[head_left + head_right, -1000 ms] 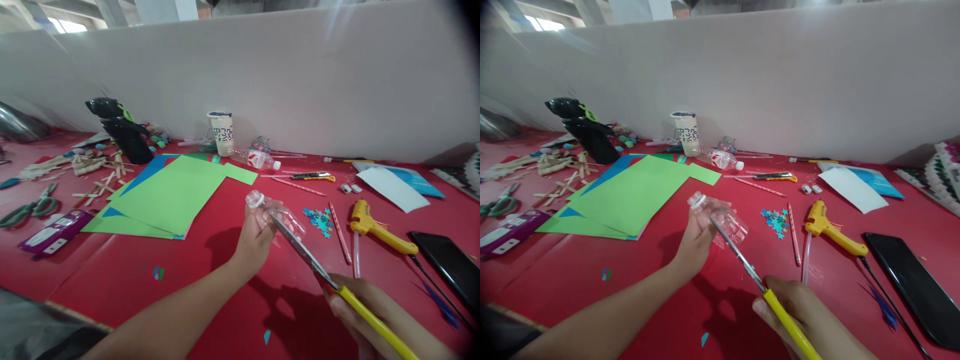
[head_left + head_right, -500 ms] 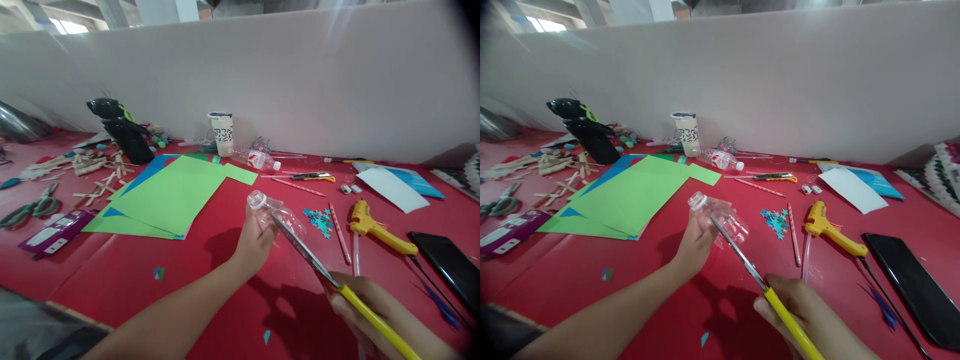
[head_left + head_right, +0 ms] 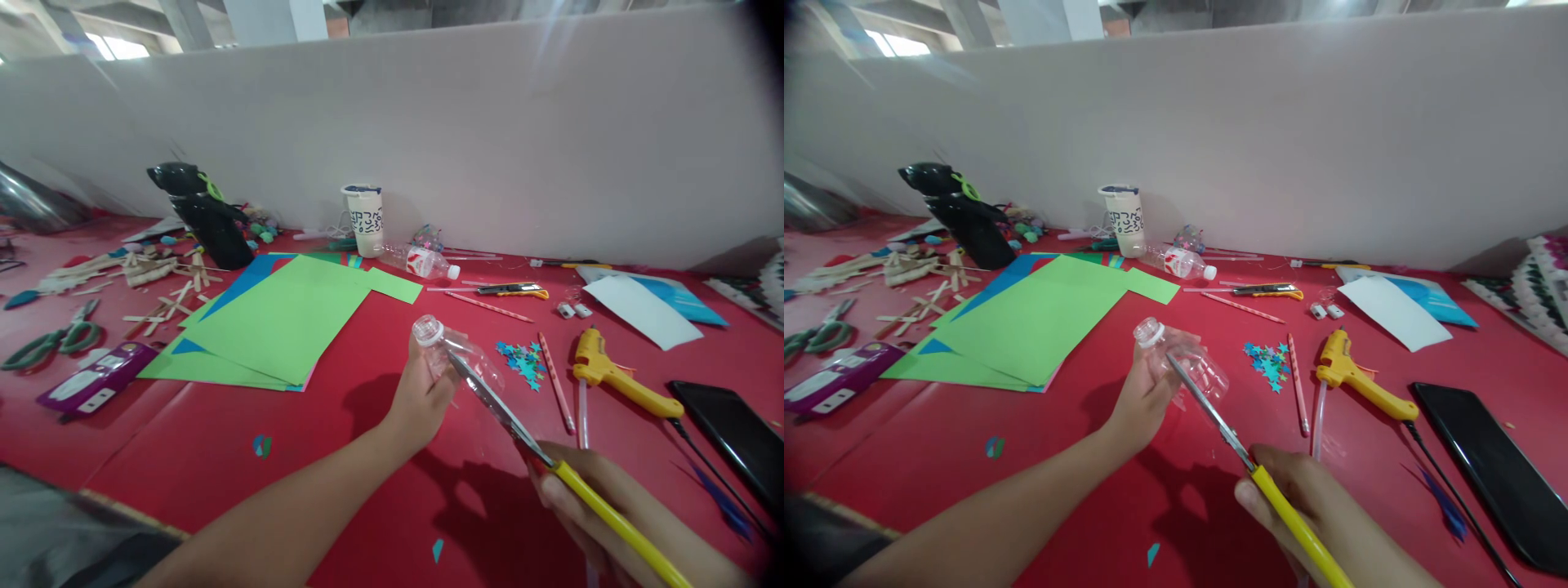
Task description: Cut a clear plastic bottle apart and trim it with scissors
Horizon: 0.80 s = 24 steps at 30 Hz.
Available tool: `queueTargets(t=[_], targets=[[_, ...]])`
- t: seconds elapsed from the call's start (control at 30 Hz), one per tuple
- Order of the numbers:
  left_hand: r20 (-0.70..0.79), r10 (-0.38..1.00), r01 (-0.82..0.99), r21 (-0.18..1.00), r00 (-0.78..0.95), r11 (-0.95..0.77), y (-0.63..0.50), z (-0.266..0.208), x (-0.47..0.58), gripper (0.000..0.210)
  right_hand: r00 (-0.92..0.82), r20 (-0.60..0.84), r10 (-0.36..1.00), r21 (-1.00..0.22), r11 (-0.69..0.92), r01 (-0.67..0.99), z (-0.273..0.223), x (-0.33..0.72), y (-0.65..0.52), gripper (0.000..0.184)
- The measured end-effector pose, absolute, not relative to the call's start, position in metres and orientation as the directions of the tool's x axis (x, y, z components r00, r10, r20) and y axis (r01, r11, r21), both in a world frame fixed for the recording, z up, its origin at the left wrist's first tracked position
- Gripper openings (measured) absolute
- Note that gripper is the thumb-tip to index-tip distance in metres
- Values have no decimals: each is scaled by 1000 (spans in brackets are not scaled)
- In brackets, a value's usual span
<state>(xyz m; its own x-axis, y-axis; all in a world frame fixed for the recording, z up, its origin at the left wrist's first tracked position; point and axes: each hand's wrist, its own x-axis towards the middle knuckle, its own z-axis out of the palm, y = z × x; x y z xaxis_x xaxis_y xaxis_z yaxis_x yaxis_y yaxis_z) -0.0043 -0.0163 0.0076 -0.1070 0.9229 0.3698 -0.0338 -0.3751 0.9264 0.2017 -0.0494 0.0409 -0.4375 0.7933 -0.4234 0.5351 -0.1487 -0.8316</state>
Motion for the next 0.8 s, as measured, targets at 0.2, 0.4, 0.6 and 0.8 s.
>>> queueTargets(t=[0.2,0.4,0.6,0.8], targets=[[327,939,-51,941,-105,-334,-15,6,-5,20,-445,-392,805,-851,-134,508,32,205,-48,65],[332,936,-90,935,-114,-343,-14,1,-5,22,-499,-431,752,-838,-129,530,28,209,-43,61],[269,954,-148,946,-128,-287,-11,1,-3,24,-472,-396,788,-848,-118,516,30,210,-42,58],[51,969,-368,919,-243,-141,-1,5,-12,27,-490,-287,823,-872,-13,489,35,216,-43,57]])
